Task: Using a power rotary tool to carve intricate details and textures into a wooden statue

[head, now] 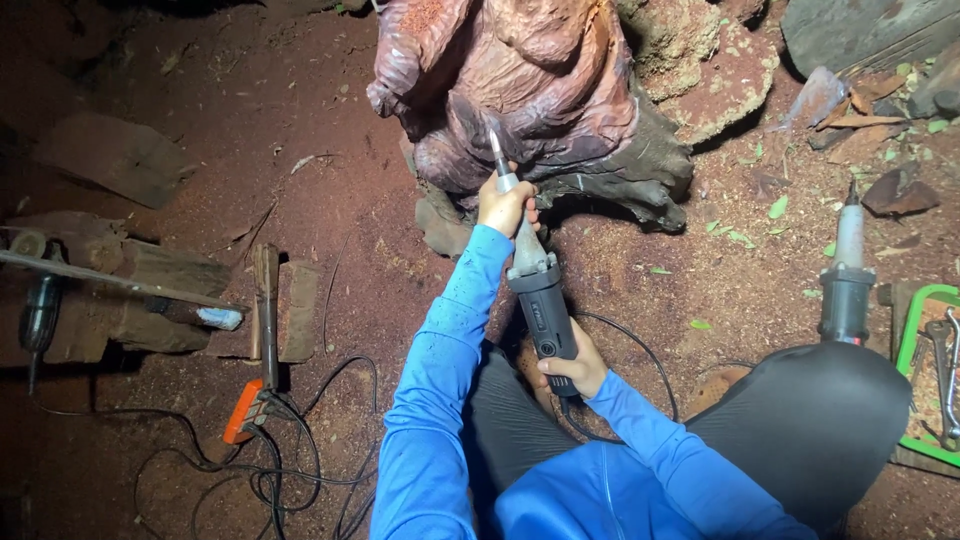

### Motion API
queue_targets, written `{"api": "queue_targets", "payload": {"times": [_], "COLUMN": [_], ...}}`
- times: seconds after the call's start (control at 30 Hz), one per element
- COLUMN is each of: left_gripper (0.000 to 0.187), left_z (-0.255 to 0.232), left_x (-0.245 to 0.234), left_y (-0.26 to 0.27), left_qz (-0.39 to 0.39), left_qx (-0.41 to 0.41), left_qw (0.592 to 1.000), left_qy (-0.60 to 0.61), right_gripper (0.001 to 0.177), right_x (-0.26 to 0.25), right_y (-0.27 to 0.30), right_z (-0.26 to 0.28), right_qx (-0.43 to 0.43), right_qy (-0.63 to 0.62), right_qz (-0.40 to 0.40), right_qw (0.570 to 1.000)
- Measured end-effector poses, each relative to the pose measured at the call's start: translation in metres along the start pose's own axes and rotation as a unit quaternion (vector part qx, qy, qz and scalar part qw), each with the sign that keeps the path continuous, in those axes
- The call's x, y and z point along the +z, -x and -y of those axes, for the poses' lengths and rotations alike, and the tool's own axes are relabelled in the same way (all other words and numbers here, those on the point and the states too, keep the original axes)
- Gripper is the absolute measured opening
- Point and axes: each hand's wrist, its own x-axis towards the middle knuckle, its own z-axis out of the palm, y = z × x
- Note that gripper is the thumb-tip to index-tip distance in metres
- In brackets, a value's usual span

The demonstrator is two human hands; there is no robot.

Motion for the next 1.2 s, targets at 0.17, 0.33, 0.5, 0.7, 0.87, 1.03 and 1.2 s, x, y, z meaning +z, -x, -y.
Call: {"api": "queue_targets", "payload": {"times": [0.17,0.33,0.5,0.7,0.87,1.03,1.2], "left_gripper": [0.07,0.065,0.067,0.067,0.066,0.065,0.067], "left_z": [-0.004,-0.007,-0.012,-0.005,-0.002,0.005,0.0], "left_x": [0.0,-0.001,0.0,-0.005,-0.008,-0.018,-0.022], "left_y": [-0.001,-0.005,-0.001,-0.004,-0.002,-0.011,-0.005], "left_qz": [-0.001,-0.003,0.005,0.006,0.009,0.02,0.031], "left_qx": [-0.001,-0.01,-0.014,-0.004,0.009,0.017,0.02], "left_qw": [1.0,1.0,0.998,0.999,1.0,0.999,0.999], "left_qy": [0.0,0.026,0.054,0.036,0.014,-0.018,-0.024], "right_gripper": [0.043,0.041,0.041,0.043,0.045,0.047,0.048], "right_x": [-0.002,0.002,0.007,0.001,-0.008,-0.018,-0.02], "right_y": [0.002,0.004,0.006,-0.001,-0.015,-0.03,-0.039], "right_z": [0.004,0.019,0.03,0.012,-0.017,-0.049,-0.065], "right_qx": [0.0,0.015,0.02,0.03,0.021,-0.025,-0.038], "right_qy": [-0.008,0.015,0.031,0.024,0.008,-0.005,-0.01], "right_qz": [-0.001,-0.006,-0.011,-0.012,-0.003,0.017,0.028], "right_qw": [1.0,1.0,0.999,0.999,1.0,1.0,0.999]}}
